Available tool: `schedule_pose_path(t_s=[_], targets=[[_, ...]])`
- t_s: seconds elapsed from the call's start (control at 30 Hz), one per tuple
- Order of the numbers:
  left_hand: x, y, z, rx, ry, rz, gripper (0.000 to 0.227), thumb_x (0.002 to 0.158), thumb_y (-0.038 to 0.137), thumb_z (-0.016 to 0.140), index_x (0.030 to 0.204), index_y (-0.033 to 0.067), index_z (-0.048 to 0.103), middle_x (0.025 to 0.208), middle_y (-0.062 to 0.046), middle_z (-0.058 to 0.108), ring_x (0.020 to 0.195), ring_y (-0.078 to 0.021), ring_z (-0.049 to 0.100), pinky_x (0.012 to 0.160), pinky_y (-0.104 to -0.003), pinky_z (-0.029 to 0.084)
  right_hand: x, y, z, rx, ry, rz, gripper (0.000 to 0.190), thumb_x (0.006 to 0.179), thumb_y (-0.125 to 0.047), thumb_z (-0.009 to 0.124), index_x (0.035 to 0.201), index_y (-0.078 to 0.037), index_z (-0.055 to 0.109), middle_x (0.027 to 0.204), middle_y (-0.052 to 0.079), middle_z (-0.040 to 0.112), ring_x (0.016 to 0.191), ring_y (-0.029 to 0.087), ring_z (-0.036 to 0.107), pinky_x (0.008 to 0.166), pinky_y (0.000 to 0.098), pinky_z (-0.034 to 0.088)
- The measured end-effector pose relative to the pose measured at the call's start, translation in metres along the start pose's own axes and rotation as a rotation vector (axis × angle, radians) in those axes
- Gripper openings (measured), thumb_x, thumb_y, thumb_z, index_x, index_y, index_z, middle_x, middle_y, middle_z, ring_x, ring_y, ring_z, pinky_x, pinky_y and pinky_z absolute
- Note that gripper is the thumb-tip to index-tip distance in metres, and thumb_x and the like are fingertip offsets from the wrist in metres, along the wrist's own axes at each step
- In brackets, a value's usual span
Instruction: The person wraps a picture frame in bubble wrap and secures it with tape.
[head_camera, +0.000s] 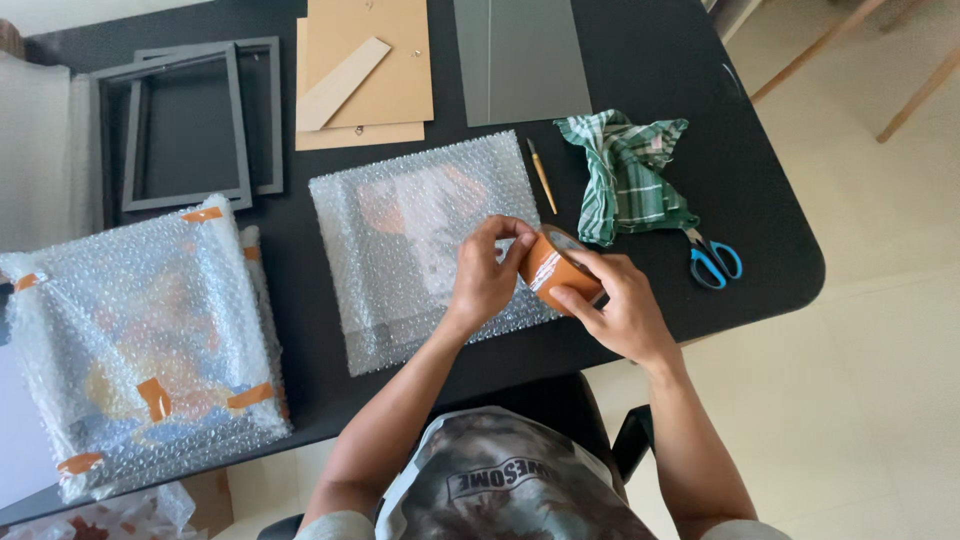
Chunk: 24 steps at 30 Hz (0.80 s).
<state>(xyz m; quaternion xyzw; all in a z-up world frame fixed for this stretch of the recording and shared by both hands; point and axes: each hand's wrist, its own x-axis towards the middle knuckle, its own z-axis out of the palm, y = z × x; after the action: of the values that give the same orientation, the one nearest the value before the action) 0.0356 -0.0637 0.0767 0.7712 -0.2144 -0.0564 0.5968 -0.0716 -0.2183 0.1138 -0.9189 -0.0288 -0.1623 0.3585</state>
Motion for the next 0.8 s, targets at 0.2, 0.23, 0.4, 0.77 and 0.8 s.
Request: schedule_pose_path(t_s=[0.2,0.23,0.4,0.77,0.8], targets=[[0.014,-0.01,0.02,0.058,0.02,0.011,0.006,0.088,0.022,0.066,0.09,0.0171,0.066,0.08,-0.001,0.069,0.089,-0.0201,0.067,0.074,-0.032,0.052,0.005,0.017,-0.008,-0.161,-0.046,0.051,0.047,0.085,-0.046,0.065,0.116,-0.01,0.063,0.076,0.019,0.065,0.079,0.041,0.065,0.07,0.0474,0.051],[0.015,-0.015,0.023,0.058,0.02,0.012,0.006,0.088,0.022,0.066,0.09,0.0171,0.066,0.08,-0.001,0.069,0.089,-0.0201,0.067,0.074,-0.032,0.052,0.008,0.017,-0.009,-0.161,-0.045,0.051,0.047,0.085,-0.046,0.065,0.116,-0.01,0.063,0.076,0.019,0.065,0.079,0.041,0.065,0.07,0.0474,0.051],[0.021,-0.028,0.035,-0.06,0.048,-0.152,0.007,0.088,0.02,0.065,0.091,0.014,0.066,0.078,-0.003,0.069,0.079,-0.0159,0.068,0.068,-0.029,0.054,0.026,0.017,-0.014,-0.107,-0.117,0.073,0.039,0.088,-0.041,0.061,0.112,-0.01,0.064,0.074,0.02,0.068,0.077,0.042,0.066,0.069,0.0478,0.05],[0.043,-0.06,0.049,0.051,-0.032,-0.229,0.008,0.087,0.021,0.066,0.092,0.0147,0.068,0.079,-0.005,0.069,0.072,-0.0229,0.071,0.062,-0.032,0.055,0.035,0.063,-0.02,-0.032,-0.286,0.224,0.041,0.087,-0.04,0.063,0.113,-0.009,0.066,0.094,0.02,0.07,0.093,0.043,0.063,0.08,0.0509,0.048],[0.045,-0.056,0.049,0.105,-0.053,-0.219,0.008,0.085,0.02,0.067,0.091,0.015,0.068,0.079,-0.005,0.069,0.073,-0.0242,0.071,0.063,-0.034,0.055,0.034,0.069,-0.02,0.008,-0.282,0.242,0.039,0.087,-0.041,0.063,0.111,-0.011,0.068,0.093,0.018,0.071,0.093,0.04,0.064,0.08,0.0483,0.049]])
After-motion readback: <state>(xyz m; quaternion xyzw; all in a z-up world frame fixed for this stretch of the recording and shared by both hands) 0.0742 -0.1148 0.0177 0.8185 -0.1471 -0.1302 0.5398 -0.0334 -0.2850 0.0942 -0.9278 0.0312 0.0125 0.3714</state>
